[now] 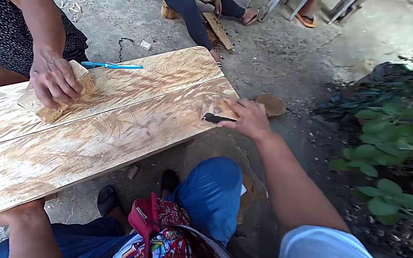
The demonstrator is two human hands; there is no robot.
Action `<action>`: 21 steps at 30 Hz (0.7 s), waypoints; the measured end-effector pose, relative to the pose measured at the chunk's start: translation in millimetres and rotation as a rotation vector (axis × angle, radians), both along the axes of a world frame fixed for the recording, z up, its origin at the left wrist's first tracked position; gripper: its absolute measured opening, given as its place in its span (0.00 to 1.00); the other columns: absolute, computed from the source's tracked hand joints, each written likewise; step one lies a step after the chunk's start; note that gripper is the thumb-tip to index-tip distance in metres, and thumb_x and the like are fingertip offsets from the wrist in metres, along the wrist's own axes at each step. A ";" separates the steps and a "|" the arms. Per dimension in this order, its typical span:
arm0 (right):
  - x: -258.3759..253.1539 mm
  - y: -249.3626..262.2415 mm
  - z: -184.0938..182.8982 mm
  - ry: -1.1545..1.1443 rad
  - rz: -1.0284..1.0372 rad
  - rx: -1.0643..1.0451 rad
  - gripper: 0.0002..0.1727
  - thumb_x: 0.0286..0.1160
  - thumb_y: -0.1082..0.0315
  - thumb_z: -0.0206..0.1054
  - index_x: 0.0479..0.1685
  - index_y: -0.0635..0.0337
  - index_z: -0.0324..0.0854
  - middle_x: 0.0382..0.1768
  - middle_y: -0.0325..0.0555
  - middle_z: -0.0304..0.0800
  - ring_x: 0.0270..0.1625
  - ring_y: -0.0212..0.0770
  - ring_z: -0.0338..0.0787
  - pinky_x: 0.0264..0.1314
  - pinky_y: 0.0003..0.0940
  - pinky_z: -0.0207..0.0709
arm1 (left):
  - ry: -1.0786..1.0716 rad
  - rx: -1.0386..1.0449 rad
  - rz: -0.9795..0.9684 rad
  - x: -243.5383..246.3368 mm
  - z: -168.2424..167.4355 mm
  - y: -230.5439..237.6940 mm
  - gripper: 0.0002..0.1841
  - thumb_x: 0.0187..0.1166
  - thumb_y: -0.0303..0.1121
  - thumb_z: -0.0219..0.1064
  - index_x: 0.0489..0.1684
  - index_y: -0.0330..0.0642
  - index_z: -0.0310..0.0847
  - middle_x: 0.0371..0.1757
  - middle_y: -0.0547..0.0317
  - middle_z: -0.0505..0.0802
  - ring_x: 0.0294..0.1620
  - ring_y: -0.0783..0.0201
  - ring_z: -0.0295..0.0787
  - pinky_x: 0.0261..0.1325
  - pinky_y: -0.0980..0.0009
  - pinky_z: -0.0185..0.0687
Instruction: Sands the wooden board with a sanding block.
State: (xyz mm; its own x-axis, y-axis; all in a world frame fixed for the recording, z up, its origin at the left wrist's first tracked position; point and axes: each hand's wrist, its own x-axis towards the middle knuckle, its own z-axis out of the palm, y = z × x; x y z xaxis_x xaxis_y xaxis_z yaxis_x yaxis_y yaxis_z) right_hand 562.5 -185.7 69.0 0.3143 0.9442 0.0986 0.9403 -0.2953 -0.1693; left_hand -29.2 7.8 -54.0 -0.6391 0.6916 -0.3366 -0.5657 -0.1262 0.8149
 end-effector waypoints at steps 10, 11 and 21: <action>-248.1 103.9 10.4 0.186 0.483 0.064 0.40 0.61 0.40 0.81 0.78 0.37 0.81 0.58 0.52 0.90 0.63 0.56 0.86 0.71 0.61 0.70 | -0.029 0.044 -0.049 -1.7 3.1 -2.4 0.34 0.92 0.51 0.20 0.88 0.38 0.48 0.82 0.37 0.73 0.79 0.44 0.74 0.72 0.35 0.76; -262.3 110.7 15.9 0.199 0.544 -0.013 0.39 0.66 0.42 0.79 0.82 0.35 0.77 0.63 0.52 0.88 0.67 0.55 0.84 0.74 0.60 0.68 | -0.027 0.041 -0.051 -1.4 4.2 -2.9 0.34 0.93 0.51 0.20 0.88 0.38 0.48 0.82 0.37 0.73 0.80 0.44 0.74 0.72 0.35 0.76; -8.4 48.6 5.8 0.026 -0.042 -0.032 0.47 0.65 0.33 0.74 0.86 0.44 0.72 0.71 0.66 0.84 0.74 0.71 0.80 0.72 0.78 0.65 | 0.109 0.052 -0.089 -19.7 -13.0 -2.4 0.28 0.92 0.35 0.29 0.88 0.31 0.45 0.84 0.32 0.69 0.84 0.45 0.70 0.79 0.41 0.73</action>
State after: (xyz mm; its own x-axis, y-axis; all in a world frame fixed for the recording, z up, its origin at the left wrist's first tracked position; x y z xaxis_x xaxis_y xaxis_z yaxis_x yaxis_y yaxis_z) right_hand 554.1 -137.1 74.7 0.3555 0.9327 0.0598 0.9224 -0.3398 -0.1833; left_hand -48.9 5.3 -67.0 -0.6056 0.7616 -0.2306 -0.4848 -0.1233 0.8659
